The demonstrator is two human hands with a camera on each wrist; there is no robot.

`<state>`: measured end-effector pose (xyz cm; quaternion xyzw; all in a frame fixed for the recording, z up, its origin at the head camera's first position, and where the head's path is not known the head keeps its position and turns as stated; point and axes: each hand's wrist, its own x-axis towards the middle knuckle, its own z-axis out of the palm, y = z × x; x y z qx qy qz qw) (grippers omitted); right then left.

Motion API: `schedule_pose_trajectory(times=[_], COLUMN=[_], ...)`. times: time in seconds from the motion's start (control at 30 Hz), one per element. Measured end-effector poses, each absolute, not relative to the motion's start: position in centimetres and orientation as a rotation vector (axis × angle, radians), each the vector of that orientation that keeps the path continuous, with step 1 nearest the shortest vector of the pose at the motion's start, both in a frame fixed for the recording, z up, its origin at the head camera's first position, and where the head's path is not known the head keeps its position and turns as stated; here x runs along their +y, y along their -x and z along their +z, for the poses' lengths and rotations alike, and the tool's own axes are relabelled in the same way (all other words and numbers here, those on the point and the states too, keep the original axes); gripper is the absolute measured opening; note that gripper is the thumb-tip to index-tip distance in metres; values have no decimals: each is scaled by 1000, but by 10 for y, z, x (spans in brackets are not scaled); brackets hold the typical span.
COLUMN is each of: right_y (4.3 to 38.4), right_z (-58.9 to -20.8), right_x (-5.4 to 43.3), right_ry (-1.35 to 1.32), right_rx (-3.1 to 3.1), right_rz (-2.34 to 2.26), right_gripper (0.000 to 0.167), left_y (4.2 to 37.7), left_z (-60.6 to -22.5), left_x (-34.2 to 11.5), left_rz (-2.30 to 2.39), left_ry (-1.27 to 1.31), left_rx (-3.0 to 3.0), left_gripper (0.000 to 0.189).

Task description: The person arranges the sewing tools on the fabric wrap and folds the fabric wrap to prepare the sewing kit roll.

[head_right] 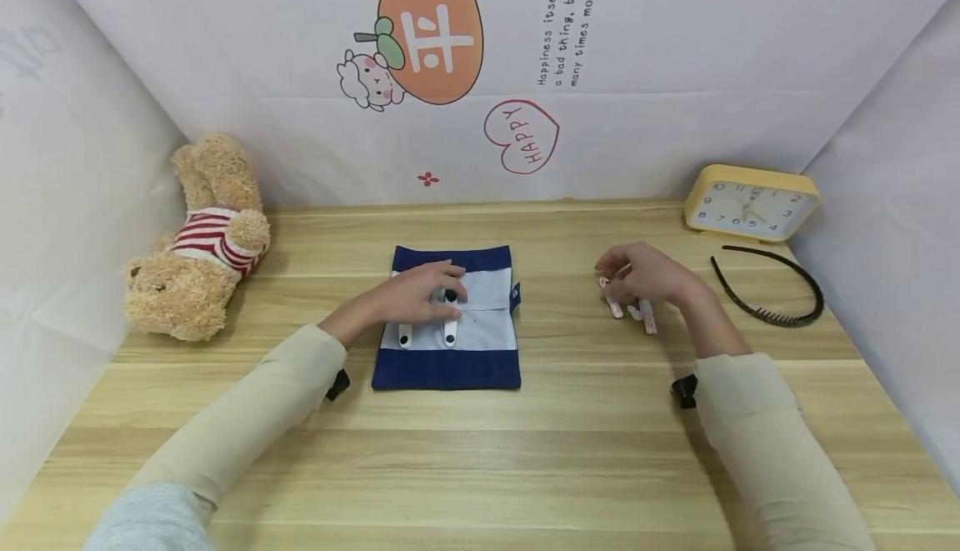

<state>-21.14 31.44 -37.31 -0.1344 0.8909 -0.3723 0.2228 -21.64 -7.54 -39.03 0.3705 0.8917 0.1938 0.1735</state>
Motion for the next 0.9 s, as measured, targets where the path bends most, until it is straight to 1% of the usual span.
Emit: schedule_pose_trajectory(times=[0.17, 0.4, 0.57, 0.77, 0.9], right_y=[215, 216, 218, 221, 223], right_z=[-373, -370, -368, -367, -364], right_x=[313, 306, 304, 299, 292], right_ry=[361, 364, 321, 330, 327], right_rx=[2428, 2460, 2485, 2534, 2531], right_rz=[-976, -907, -930, -1002, -1083], right_gripper=[36, 24, 19, 21, 28], left_y=[218, 218, 218, 218, 218], left_z=[-391, -393, -394, -393, -391], left_x=[-76, -75, -74, -73, -73], left_rz=[573, 613, 628, 625, 619], left_ry=[-1070, -1059, -1051, -1040, -1019], left_rx=[2516, 2494, 2482, 2476, 2474], left_gripper=[24, 17, 15, 14, 15])
